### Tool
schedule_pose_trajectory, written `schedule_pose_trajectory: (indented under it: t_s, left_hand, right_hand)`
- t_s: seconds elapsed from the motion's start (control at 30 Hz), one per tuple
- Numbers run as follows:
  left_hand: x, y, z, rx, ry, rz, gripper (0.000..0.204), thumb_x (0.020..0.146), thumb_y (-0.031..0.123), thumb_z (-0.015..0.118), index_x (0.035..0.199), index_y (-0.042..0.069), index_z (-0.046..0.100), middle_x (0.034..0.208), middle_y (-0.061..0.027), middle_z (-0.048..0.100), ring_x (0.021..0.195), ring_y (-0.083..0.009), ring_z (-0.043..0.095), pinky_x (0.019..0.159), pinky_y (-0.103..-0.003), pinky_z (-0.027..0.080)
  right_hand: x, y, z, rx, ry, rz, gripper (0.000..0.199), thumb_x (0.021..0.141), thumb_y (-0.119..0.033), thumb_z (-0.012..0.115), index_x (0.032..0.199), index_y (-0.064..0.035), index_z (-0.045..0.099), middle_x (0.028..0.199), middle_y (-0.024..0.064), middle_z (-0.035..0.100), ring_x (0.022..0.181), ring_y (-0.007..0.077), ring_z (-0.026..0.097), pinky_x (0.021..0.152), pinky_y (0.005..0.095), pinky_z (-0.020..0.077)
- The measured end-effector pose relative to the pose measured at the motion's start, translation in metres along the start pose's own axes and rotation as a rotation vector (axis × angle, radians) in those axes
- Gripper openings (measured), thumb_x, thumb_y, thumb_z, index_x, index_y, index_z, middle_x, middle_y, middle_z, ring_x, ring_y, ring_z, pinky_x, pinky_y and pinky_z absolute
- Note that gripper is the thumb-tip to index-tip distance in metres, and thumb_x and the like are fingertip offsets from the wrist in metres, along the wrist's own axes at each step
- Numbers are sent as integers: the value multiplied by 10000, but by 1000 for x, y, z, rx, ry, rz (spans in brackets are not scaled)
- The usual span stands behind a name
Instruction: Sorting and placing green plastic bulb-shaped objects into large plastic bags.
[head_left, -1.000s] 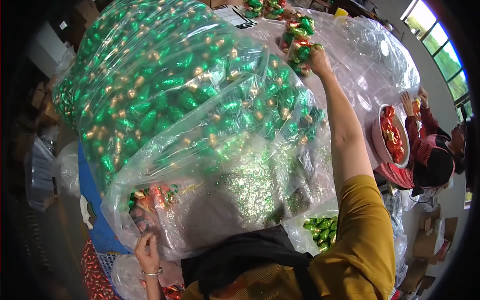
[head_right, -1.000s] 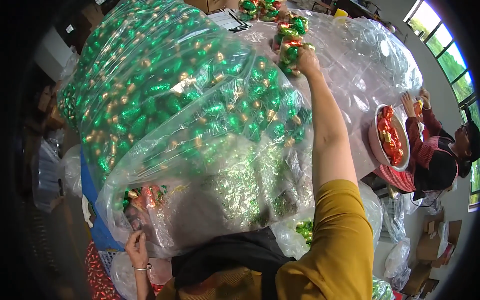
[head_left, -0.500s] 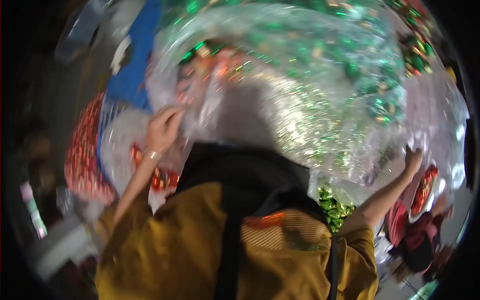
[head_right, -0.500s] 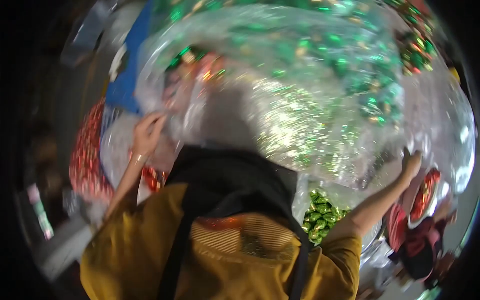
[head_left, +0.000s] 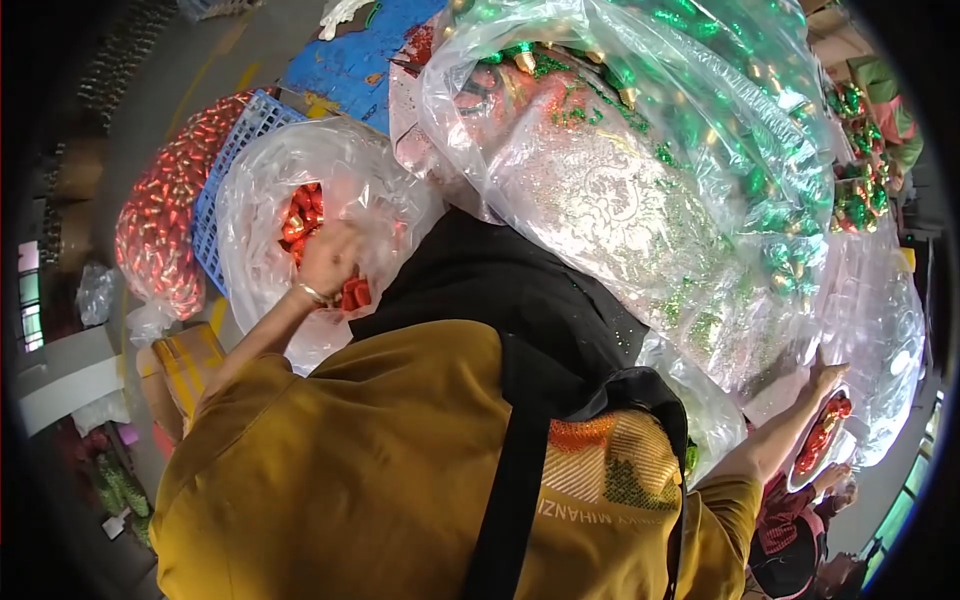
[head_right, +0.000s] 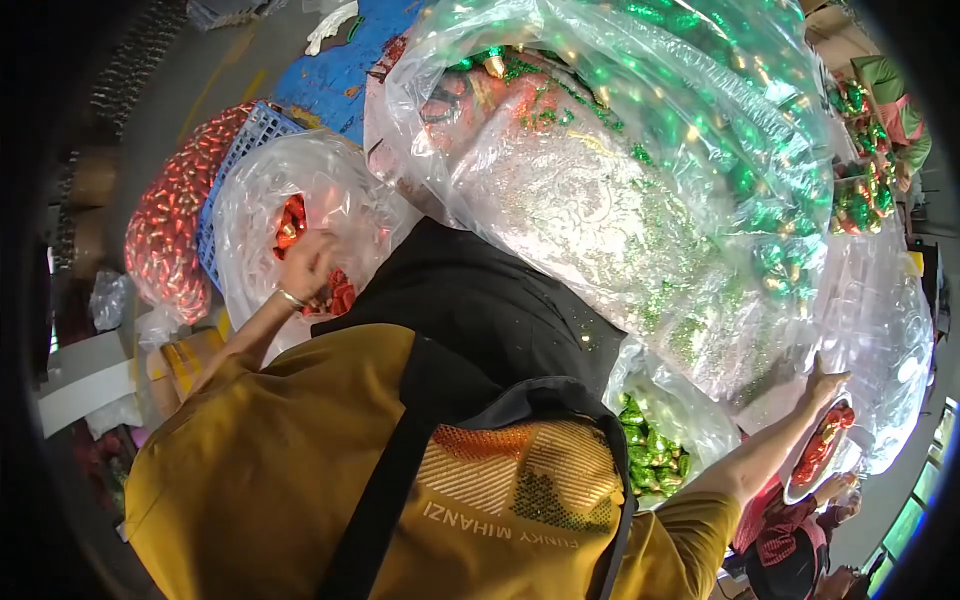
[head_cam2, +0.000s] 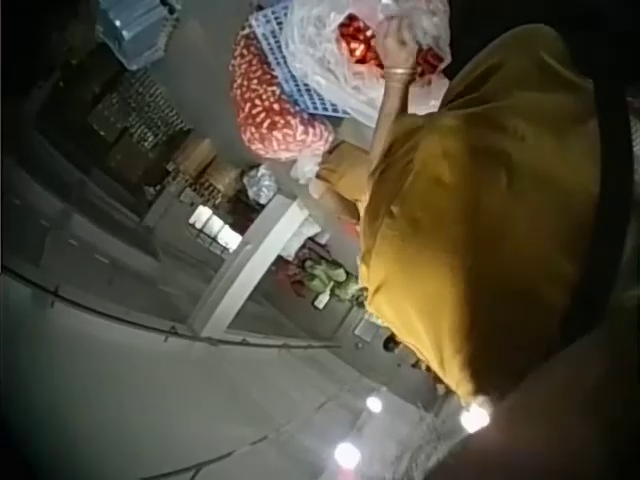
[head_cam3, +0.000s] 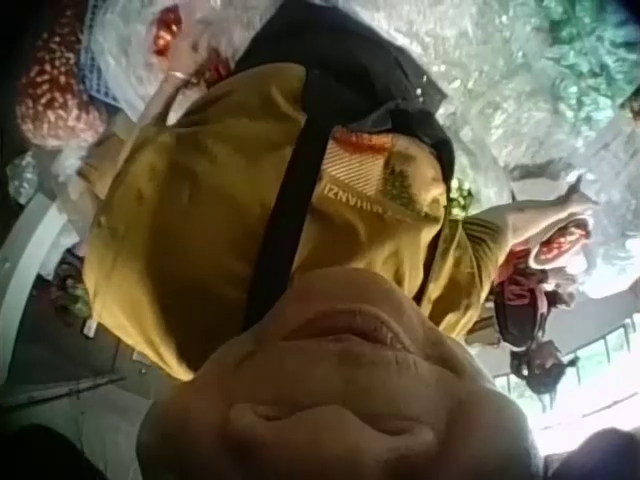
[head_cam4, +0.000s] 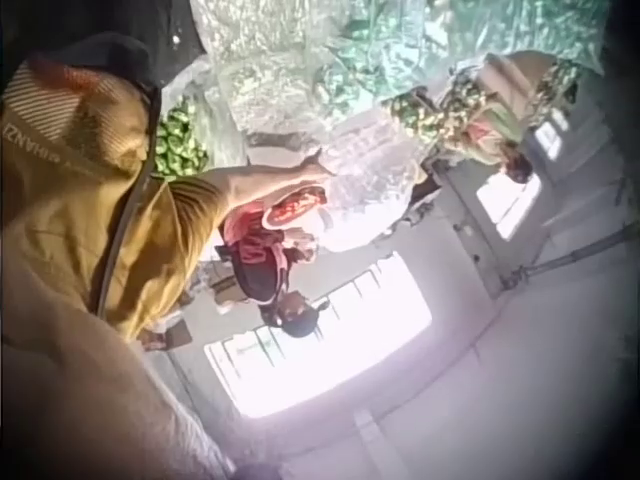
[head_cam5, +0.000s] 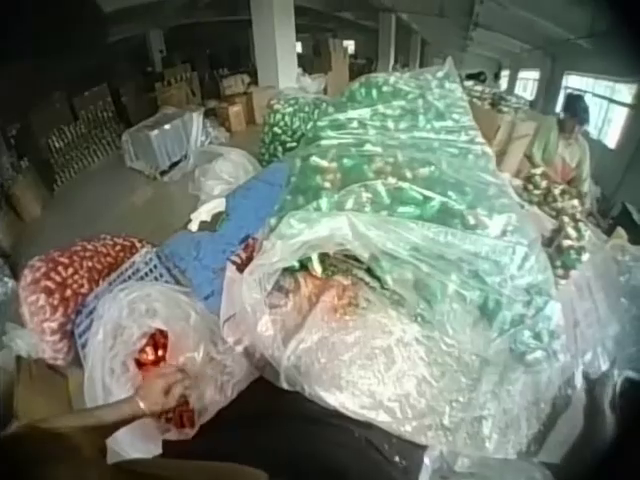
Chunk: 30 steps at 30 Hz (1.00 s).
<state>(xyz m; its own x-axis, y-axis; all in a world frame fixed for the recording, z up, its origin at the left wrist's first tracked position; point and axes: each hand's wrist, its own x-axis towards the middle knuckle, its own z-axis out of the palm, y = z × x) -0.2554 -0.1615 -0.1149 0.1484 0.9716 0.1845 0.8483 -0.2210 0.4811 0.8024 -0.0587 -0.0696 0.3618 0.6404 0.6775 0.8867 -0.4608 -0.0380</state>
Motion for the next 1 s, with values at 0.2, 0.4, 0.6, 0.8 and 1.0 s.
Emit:
schedule_pose_trajectory:
  t_s: [0.2,0.4,0.6,0.8,1.0]
  left_hand:
    - [-116,-103,-42,88,389,-700,201,861,171,570,881,-20,630,788,-188,648,695,-313,627,662,-364,479]
    - [-36,-88,-50,-82,505,-575,207,860,142,602,952,-40,635,814,-134,670,738,-208,632,693,-308,492]
    - [189,51,-56,166,485,172,639,694,250,778,1193,-49,513,1184,-251,535,1028,-372,539,906,-420,419]
    - [329,64,0,203,267,47,769,657,338,773,1262,-33,477,1184,-234,548,1099,-405,506,925,-429,408]
    - [372,108,17,-76,112,26,363,802,283,658,1001,-19,620,853,-179,653,798,-317,608,737,-393,468]
  right_hand:
    - [26,-150,-79,-350,-456,-46,784,684,-382,770,1325,-105,414,1229,234,503,1131,377,496,938,450,415]
    - [30,-138,-70,-48,-379,-269,432,667,-214,766,994,-35,548,859,207,598,847,377,575,712,440,446]
    - [0,-169,-108,250,-494,-73,219,717,-101,705,853,-17,555,670,189,550,643,347,560,584,422,416]
    - [-58,-291,-220,393,-404,-219,113,745,-21,652,796,12,557,664,165,540,612,262,552,576,371,423]
    - [-106,-374,-258,701,-600,-317,115,765,-45,660,770,13,560,710,139,552,690,264,556,609,365,428]
